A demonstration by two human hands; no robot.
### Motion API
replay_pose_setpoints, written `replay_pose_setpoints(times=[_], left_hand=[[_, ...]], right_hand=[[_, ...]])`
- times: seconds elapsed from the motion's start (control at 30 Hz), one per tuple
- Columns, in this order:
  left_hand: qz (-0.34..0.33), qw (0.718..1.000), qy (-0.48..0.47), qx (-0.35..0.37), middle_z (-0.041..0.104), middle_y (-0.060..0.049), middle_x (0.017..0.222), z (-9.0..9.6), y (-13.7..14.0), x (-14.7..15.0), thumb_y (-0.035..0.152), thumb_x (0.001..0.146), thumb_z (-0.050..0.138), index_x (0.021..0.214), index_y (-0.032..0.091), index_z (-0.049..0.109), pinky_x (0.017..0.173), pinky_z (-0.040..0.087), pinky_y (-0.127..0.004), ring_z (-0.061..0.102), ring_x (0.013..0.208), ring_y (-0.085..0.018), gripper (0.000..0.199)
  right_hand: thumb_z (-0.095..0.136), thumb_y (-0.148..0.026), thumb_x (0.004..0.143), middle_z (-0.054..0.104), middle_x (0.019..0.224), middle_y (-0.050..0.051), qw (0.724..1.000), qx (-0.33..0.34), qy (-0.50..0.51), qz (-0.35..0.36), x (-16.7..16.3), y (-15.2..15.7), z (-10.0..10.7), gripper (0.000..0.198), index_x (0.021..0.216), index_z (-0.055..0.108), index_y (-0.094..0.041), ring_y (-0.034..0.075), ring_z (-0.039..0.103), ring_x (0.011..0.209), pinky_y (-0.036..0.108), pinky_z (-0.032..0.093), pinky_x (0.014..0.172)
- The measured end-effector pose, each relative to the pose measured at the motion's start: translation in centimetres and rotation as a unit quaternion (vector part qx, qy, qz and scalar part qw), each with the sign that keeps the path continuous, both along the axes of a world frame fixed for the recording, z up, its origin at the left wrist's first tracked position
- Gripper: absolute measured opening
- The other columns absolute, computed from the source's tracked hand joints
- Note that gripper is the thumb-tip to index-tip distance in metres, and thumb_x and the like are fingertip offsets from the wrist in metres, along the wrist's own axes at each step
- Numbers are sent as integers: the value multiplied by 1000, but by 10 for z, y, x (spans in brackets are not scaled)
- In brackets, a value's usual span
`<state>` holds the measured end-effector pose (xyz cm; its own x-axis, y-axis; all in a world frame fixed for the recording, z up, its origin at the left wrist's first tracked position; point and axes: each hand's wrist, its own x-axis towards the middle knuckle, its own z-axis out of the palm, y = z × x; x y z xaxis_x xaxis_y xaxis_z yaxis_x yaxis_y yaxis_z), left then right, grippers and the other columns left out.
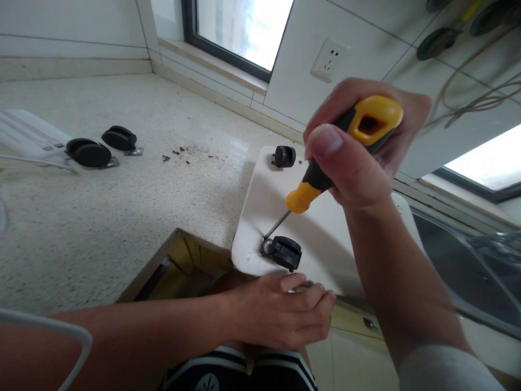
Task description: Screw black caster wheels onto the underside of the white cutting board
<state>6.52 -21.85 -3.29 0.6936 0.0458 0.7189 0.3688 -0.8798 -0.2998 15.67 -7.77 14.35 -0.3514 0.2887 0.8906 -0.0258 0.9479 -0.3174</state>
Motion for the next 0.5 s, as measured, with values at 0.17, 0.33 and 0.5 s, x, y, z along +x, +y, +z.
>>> replay_pose_setpoints(times=[0.17,0.33,0.5], left_hand=[[2,1000,0,4,74,-3,152,1,0,0,29,111,66,128,29,84,112,50,-35,64,133,-20,25],[3,1000,11,-1,74,-2,153,1,0,0,30,111,66,128,30,84,111,50,-34,64,134,-20,24],[0,1000,21,-6,71,-6,157,-3,-1,1,32,110,70,129,28,82,113,49,-36,63,138,-22,23]], right_hand=[[80,-45,93,66,70,-1,993,-48,-91,-56,9,-24,11,31,72,65,-29,16,57,60,33,51,60],[77,-33,88,62,70,-6,993,0,-111,-32,6,-46,17,24,71,61,-29,12,60,61,29,55,61],[79,-38,91,65,82,-10,989,24,-143,-22,5,-46,21,21,81,65,-26,9,73,70,24,65,71]])
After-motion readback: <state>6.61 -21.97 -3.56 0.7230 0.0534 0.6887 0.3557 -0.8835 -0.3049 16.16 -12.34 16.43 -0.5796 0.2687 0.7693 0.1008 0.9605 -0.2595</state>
